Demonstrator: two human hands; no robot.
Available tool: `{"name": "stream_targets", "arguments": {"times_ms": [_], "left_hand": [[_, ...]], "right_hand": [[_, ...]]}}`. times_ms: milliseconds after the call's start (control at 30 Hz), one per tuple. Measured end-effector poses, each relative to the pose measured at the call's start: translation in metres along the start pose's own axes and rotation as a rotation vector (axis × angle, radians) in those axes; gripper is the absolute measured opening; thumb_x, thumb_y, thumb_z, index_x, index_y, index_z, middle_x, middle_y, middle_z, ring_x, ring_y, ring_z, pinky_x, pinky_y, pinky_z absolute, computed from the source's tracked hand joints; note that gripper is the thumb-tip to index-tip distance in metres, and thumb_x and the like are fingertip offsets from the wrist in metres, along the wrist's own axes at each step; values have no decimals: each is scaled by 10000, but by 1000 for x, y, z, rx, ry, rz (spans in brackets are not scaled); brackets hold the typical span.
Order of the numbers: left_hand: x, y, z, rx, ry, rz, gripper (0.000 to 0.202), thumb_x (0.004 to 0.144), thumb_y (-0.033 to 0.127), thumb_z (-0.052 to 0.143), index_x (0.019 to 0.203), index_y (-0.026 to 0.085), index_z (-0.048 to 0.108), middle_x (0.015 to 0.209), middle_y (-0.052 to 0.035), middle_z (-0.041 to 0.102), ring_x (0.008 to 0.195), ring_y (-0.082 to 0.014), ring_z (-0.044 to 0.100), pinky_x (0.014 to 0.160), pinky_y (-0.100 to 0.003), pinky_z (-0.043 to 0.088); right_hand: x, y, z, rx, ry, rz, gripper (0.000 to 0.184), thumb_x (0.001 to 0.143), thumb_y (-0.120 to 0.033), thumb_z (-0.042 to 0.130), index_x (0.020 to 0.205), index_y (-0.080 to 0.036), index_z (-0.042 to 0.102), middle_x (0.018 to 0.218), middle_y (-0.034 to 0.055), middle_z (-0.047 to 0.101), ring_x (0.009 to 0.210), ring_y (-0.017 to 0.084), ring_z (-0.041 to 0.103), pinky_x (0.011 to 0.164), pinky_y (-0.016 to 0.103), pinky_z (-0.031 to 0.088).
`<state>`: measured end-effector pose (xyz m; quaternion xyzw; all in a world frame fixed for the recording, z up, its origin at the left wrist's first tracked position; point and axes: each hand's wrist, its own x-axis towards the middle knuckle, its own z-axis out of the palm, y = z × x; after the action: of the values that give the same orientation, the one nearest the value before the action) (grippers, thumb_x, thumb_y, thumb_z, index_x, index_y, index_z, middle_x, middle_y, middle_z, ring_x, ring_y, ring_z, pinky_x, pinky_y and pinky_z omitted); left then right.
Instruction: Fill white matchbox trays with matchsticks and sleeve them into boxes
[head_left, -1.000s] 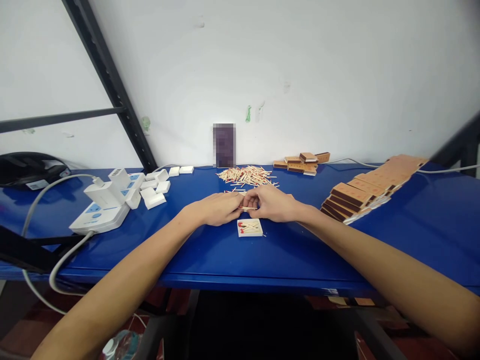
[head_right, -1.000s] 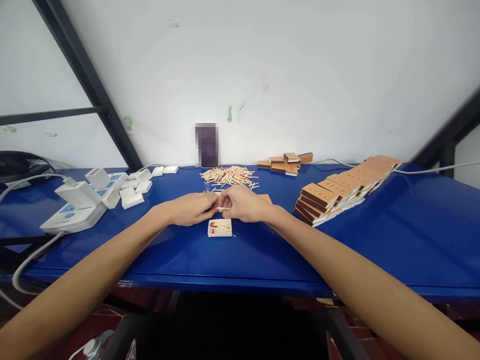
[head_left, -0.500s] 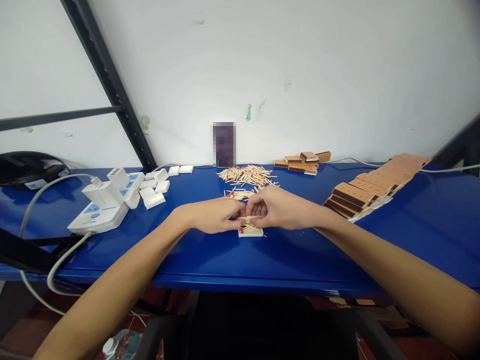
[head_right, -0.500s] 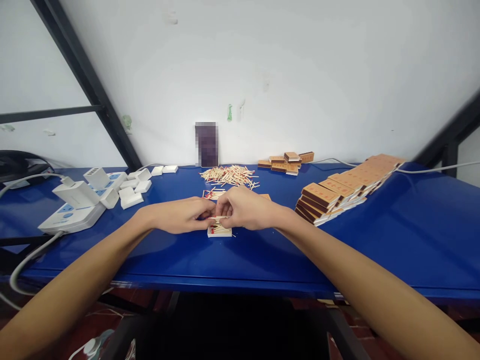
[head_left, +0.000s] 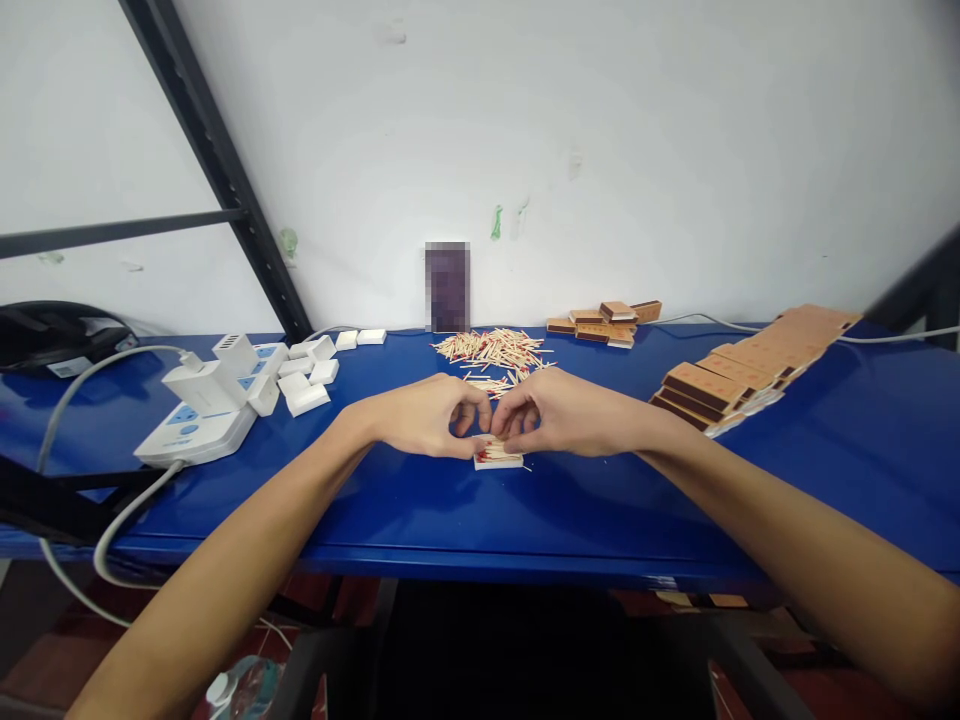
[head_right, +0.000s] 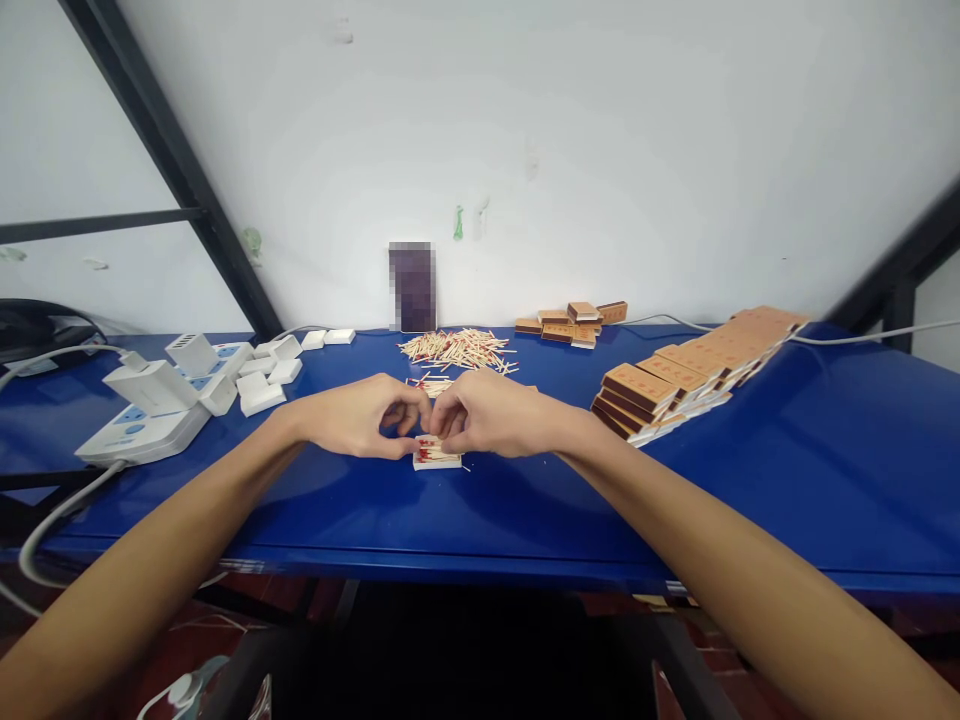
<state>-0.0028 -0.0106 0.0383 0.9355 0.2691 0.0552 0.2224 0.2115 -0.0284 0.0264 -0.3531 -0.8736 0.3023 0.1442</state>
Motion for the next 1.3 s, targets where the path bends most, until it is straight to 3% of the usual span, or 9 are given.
{"name": "stream_targets", "arguments": {"times_ms": [200,367,500,767,1300], "left_hand": [[1,-1,2,46,-17,-83,502,648,568,767,902,177,578,696,27,591,570,-114,519,525,-235,356],[2,-4,1,30,-59,-110,430,733,574,693,821,166,592,639,21,585,550,-112,508,520,-234,348],[1,-12,-2,-3,-81,-121,410,856,525,556,703,148,603,596,7,568,520,-103,466,502,-240,319],[4,-14,4,-123,-137,-77,289,854,369,566,734,121,656,596,8,566,527,-90,450,503,-216,339],[8,-13,11,-67,-9,35,231,831,271,599,647,138,555,535,44,500,480,-64,420,489,-204,324]], "right_hand": [[0,-3,-2,-5,20,-67,91,789,-228,639,827,-193,714,742,-3,712,666,134,657,613,230,470],[-6,-4,-13,-111,-6,-13,167,767,-329,700,869,-197,717,710,-4,692,629,137,618,566,239,428],[-6,0,-15,-179,-64,8,208,733,-327,738,899,-201,738,729,-2,698,621,132,605,558,239,401],[-1,3,-10,-132,-120,-4,138,790,-252,648,856,-178,743,699,-8,707,612,114,611,570,210,417],[4,1,-2,-211,-63,-63,119,794,-241,664,865,-192,746,730,-2,686,627,111,574,582,224,390]]}}
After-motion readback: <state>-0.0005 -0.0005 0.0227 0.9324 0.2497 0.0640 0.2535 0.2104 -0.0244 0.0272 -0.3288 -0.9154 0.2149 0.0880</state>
